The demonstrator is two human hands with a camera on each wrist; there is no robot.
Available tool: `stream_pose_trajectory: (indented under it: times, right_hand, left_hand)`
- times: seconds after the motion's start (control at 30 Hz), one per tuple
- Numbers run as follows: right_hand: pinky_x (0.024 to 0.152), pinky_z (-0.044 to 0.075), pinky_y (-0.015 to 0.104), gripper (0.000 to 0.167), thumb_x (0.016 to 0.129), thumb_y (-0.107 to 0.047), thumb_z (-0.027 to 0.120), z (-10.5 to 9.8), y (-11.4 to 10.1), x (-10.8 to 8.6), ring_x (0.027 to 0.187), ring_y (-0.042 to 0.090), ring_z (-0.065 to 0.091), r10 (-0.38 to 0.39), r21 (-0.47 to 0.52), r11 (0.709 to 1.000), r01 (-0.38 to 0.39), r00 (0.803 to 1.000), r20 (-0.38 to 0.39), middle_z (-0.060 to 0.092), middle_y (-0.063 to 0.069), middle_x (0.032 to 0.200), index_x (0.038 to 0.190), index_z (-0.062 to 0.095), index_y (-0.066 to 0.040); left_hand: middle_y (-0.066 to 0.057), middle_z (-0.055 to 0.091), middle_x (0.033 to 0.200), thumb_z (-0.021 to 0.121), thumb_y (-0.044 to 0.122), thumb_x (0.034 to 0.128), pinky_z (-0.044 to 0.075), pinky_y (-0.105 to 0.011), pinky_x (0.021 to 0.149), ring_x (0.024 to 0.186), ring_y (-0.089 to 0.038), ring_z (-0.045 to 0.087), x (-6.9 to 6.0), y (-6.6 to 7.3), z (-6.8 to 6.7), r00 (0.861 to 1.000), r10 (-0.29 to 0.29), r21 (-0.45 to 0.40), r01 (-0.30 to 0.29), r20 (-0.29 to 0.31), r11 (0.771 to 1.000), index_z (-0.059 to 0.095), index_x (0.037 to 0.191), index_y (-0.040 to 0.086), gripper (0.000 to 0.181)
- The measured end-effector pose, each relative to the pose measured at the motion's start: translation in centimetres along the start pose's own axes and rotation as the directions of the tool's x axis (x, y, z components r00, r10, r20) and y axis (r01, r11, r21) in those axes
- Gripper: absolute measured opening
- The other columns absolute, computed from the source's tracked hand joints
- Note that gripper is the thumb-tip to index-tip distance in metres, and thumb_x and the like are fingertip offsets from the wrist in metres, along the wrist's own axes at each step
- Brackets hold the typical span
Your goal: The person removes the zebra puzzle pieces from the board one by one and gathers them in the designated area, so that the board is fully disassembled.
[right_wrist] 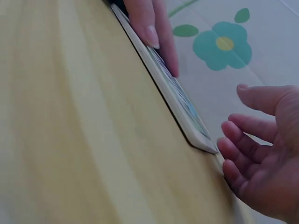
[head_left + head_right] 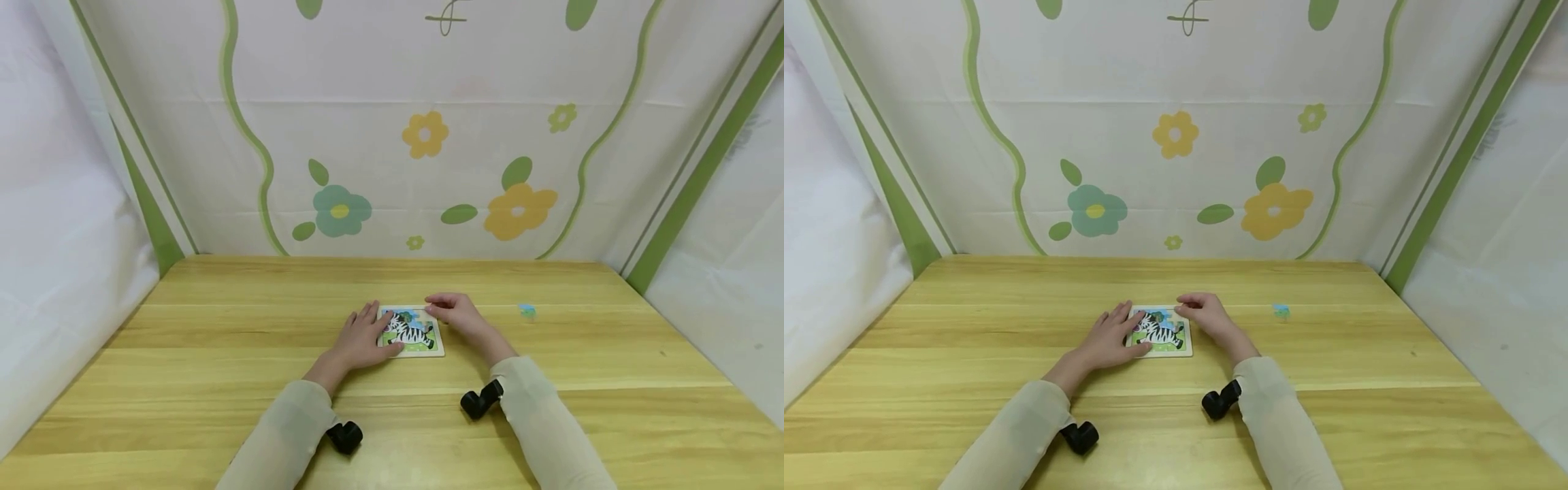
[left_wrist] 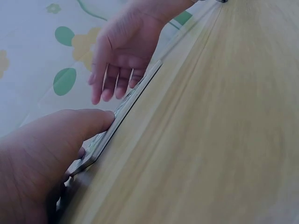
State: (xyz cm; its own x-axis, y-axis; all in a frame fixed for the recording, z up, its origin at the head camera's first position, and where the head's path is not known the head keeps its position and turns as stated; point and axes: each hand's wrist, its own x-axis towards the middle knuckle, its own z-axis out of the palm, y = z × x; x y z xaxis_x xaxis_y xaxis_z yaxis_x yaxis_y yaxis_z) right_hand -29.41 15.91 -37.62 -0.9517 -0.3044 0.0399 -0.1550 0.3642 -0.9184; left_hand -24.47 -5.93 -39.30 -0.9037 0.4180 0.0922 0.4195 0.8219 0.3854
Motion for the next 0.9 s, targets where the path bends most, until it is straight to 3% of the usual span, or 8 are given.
stream_pose_trajectory:
  times: [0.13, 0.37, 0.67, 0.9]
  right_hand:
    - [0.078, 0.04, 0.03, 0.032, 0.081, -0.013, 0.061, 1.0, 0.1, -0.2, 0.088, 0.019, 0.051, 0.008, -0.025, 1.0, -0.008, 1.0, -0.007, 0.059, 0.01, 0.099, 0.108, 0.058, 0.004]
    - [0.072, 0.041, 0.029, 0.025, 0.078, -0.012, 0.063, 2.0, 0.4, -0.4, 0.081, 0.018, 0.051, -0.028, -0.109, 0.994, 0.021, 0.997, -0.066, 0.058, 0.007, 0.091, 0.1, 0.063, 0.001]
    - [0.071, 0.039, 0.032, 0.027, 0.073, -0.015, 0.068, 2.6, 0.7, -0.3, 0.08, 0.018, 0.047, -0.097, -0.282, 0.957, 0.068, 0.991, -0.091, 0.051, 0.005, 0.088, 0.097, 0.064, -0.002]
    - [0.072, 0.039, 0.034, 0.025, 0.073, -0.014, 0.069, 3.1, 0.2, -0.5, 0.08, 0.02, 0.046, -0.102, -0.314, 0.947, 0.063, 0.989, -0.109, 0.05, 0.007, 0.089, 0.093, 0.063, -0.001]
  left_hand:
    - [-0.018, 0.013, 0.14, 0.041, 0.056, 0.0815, 0.008, -0.047, 0.098, 0.127, -0.029, 0.008, 0.0, 0.0, 0.0, 1.0, 0.005, 0.002, -0.005, 0.005, 1.0, 0.03, 0.135, 0.011, 0.071]
    - [-0.018, 0.013, 0.14, 0.041, 0.055, 0.0818, 0.008, -0.048, 0.098, 0.127, -0.03, 0.008, 0.0, 0.0, 0.0, 1.0, 0.006, 0.001, -0.006, 0.002, 1.0, 0.03, 0.135, 0.011, 0.07]
    - [-0.017, 0.012, 0.14, 0.04, 0.057, 0.0817, 0.006, -0.047, 0.099, 0.128, -0.029, 0.006, 0.0, 0.0, -0.1, 1.0, 0.001, 0.006, -0.001, 0.018, 1.0, 0.028, 0.136, 0.011, 0.072]
    - [-0.018, 0.011, 0.14, 0.04, 0.056, 0.0816, 0.006, -0.047, 0.099, 0.128, -0.029, 0.006, 0.0, 0.0, -0.2, 1.0, 0.001, 0.004, -0.001, 0.024, 1.0, 0.028, 0.136, 0.01, 0.072]
